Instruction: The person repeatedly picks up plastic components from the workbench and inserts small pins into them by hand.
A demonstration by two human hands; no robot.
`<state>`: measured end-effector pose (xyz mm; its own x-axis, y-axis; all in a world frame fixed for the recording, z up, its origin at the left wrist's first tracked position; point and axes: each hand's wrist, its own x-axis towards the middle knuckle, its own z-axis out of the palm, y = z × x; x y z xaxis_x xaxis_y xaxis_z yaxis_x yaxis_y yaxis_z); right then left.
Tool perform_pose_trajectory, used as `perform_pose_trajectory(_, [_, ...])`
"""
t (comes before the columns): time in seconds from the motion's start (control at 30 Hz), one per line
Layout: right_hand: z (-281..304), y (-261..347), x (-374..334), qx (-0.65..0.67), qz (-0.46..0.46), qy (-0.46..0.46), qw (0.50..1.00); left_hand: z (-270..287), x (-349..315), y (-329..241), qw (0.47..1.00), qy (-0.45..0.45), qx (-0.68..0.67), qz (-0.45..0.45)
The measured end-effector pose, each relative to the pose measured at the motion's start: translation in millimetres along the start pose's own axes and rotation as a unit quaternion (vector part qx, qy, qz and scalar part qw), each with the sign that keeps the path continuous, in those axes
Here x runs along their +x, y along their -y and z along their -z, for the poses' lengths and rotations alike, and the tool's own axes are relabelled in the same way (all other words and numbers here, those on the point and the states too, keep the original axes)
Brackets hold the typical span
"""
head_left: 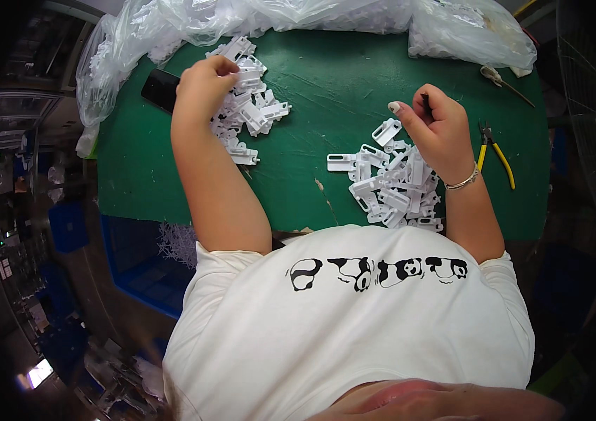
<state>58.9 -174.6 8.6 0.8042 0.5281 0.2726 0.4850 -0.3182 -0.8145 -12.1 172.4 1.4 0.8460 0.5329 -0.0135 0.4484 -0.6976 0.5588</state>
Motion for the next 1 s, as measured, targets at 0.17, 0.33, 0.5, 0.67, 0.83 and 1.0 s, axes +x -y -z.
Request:
perform_pose_trajectory(0.17, [0,-2,1,0.016,0.001,-0.019,1.000,0,-4,-16,0.995,0.050,0.081,0.029])
perform_pose_trajectory(0.33, [1,0,2,0.009,0.004,-0.025,1.000,2,-6,-19,0.990,0.060,0.109,0.061])
perform_pose_trajectory(0.5, [0,-4,1,0.015,0.001,-0.026,1.000,5,-13,-28,0.980,0.049,-0.189,-0.030])
perform_pose_trajectory(0.67, [2,-1,1,-0.015,0.011,-0.019,1.000,-9,-34,-70,0.878,0.167,-0.439,-0.096])
perform_pose_trajectory(0.83, [2,1,0,-0.015,0.032,-0.017,0.999,-31,-40,-83,0.790,0.301,-0.522,-0.109])
perform_pose_trajectory(1.0, [1,2,-2,0.104,-0.019,0.063,0.992,-51,-56,-104,0.808,0.333,-0.449,-0.186])
